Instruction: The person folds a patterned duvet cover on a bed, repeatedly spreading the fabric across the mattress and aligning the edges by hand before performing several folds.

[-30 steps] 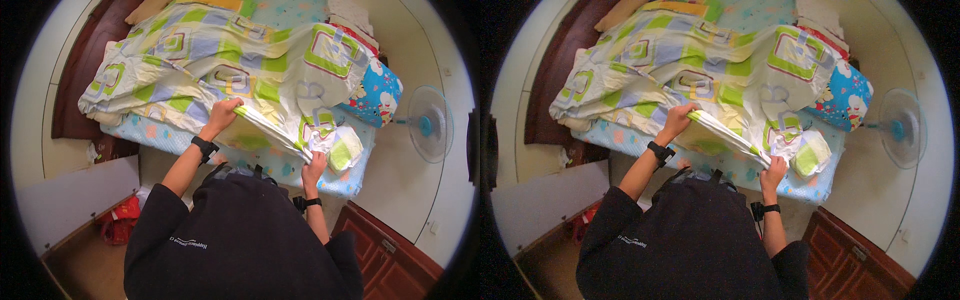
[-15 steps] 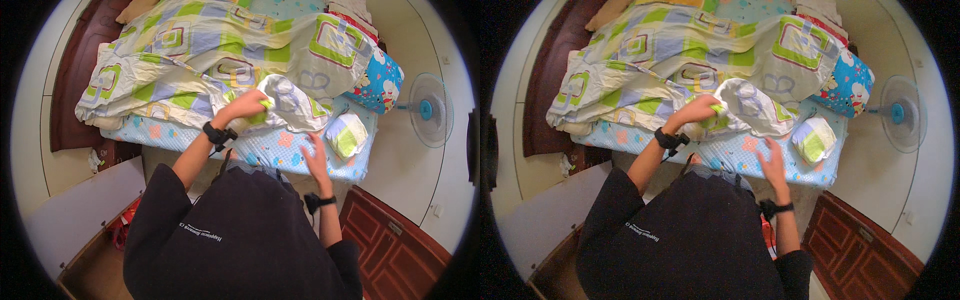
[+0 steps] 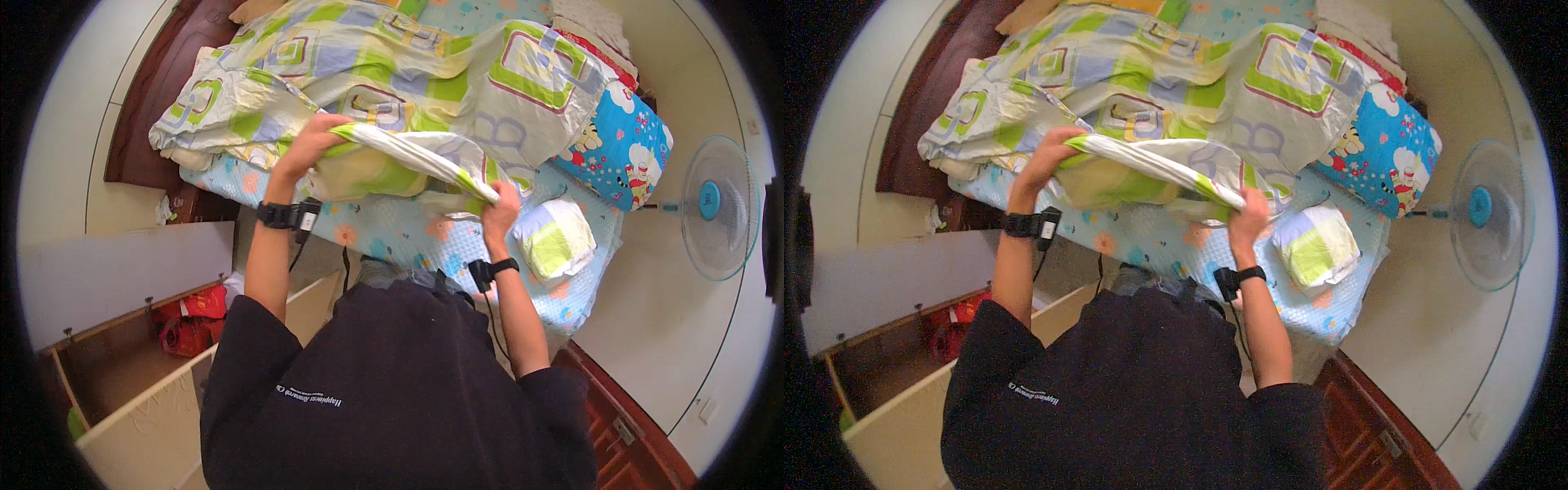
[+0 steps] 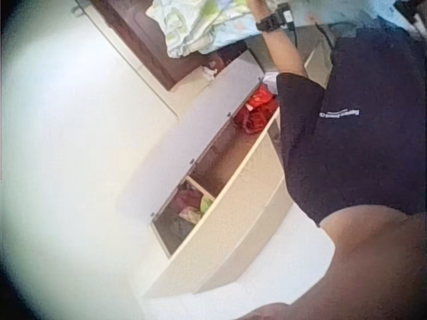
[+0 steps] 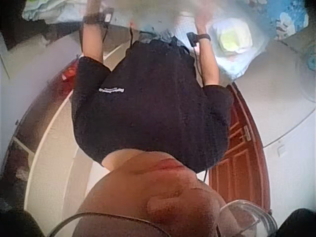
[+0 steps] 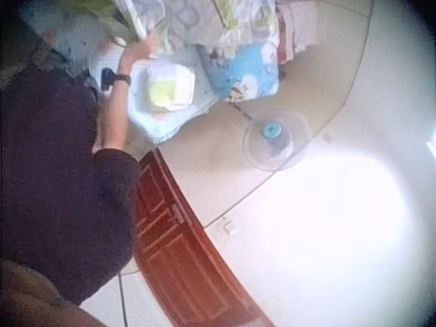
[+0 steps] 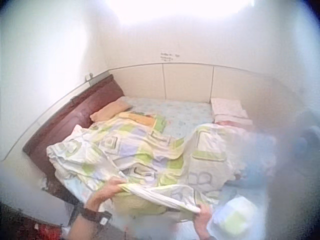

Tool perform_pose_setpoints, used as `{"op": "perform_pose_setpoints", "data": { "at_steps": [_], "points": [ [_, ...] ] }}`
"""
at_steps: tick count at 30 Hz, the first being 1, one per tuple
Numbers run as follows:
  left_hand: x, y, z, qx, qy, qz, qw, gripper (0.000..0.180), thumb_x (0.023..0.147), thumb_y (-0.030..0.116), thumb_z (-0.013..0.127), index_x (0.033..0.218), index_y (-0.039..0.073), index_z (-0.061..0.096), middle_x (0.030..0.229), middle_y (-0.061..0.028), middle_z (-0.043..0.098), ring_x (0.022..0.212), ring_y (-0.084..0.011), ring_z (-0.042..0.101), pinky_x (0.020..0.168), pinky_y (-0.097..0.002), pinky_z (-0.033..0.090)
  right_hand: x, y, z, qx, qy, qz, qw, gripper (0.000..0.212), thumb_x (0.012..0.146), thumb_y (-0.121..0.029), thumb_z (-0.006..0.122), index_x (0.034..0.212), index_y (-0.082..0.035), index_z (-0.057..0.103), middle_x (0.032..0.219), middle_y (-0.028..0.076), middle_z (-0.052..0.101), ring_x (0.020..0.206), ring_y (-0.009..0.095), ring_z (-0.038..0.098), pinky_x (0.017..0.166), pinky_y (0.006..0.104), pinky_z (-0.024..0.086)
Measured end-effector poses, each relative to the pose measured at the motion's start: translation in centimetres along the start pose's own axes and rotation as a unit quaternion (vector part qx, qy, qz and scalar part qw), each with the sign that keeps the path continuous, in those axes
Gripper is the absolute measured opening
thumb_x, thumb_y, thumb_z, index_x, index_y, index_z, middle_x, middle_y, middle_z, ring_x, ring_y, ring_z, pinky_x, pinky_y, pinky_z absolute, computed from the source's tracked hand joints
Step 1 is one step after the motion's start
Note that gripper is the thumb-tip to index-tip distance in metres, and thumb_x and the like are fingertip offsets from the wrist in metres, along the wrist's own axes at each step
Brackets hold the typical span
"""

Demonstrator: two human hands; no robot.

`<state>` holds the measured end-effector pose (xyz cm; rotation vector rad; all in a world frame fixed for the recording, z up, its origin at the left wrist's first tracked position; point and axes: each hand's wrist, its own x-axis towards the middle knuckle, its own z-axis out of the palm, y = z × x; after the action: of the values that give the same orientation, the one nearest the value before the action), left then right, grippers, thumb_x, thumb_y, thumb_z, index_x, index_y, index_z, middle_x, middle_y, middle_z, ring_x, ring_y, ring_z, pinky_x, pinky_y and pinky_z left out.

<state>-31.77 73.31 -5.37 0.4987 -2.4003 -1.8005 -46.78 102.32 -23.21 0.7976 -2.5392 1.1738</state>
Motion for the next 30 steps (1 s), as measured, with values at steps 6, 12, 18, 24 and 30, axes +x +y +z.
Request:
{"op": "perform_pose_setpoints", "data": {
  "at_steps": [6, 12, 18, 24, 30],
  "points": [
    [-4.1, -1.4, -1.7, 0.063, 0.052, -0.051, 0.995, 0.015, 0.070, 0.008, 0.051, 0.078, -0.003, 0.057, 0.071, -0.0001, 0.055, 0.068, -0.0081, 0.048, 0.063, -0.0211, 0.038, -2.3, 5.6, -10.0, -0.105, -0.001, -0.038, 0.994, 0.011, 0.067, -0.012, 0.052, 0.073, -0.003, 0.050, 0.070, 0.013, 0.049, 0.068, 0.031, 0.047, 0.059, 0.0372, 0.035],
    [-6.1, -4.8, -3.7, 0.021, 0.108, -0.055, 0.992, 0.012, 0.069, 0.005, 0.053, 0.079, 0.000, 0.058, 0.074, 0.0006, 0.056, 0.066, -0.0065, 0.048, 0.062, -0.0192, 0.038, -5.4, 9.8, -18.7, -0.183, 0.128, 0.111, 0.968, 0.006, 0.063, 0.001, 0.041, 0.061, -0.002, 0.046, 0.057, 0.010, 0.046, 0.054, 0.023, 0.045, 0.050, 0.0321, 0.035],
    [-4.5, -7.0, -2.5, 0.045, 0.052, -0.137, 0.988, 0.022, 0.074, 0.010, 0.051, 0.091, -0.001, 0.057, 0.081, -0.0029, 0.058, 0.073, -0.0106, 0.052, 0.067, -0.0231, 0.041, -7.1, 11.4, -19.0, 0.020, 0.006, 0.259, 0.966, 0.008, 0.065, 0.002, 0.043, 0.063, 0.000, 0.050, 0.055, 0.008, 0.050, 0.051, 0.015, 0.046, 0.050, 0.0269, 0.038],
    [1.9, -6.8, 5.1, -0.018, -0.199, -0.178, 0.964, 0.030, 0.074, 0.016, 0.050, 0.099, 0.000, 0.054, 0.102, -0.0113, 0.050, 0.096, -0.0189, 0.044, 0.082, -0.0267, 0.033, -3.7, -1.2, -7.5, 0.225, -0.323, 0.082, 0.916, 0.032, 0.073, -0.013, 0.055, 0.102, -0.004, 0.048, 0.095, 0.012, 0.054, 0.086, 0.023, 0.053, 0.078, 0.0304, 0.040],
    [6.1, -1.9, 9.0, 0.001, -0.304, -0.096, 0.948, 0.030, 0.073, 0.011, 0.051, 0.100, -0.002, 0.054, 0.097, -0.0100, 0.051, 0.091, -0.0160, 0.047, 0.080, -0.0252, 0.035, 1.2, -9.3, 0.7, 0.260, -0.247, -0.005, 0.933, 0.028, 0.067, -0.007, 0.053, 0.096, -0.005, 0.050, 0.086, 0.017, 0.055, 0.082, 0.032, 0.052, 0.072, 0.0358, 0.041]
  ]
}}
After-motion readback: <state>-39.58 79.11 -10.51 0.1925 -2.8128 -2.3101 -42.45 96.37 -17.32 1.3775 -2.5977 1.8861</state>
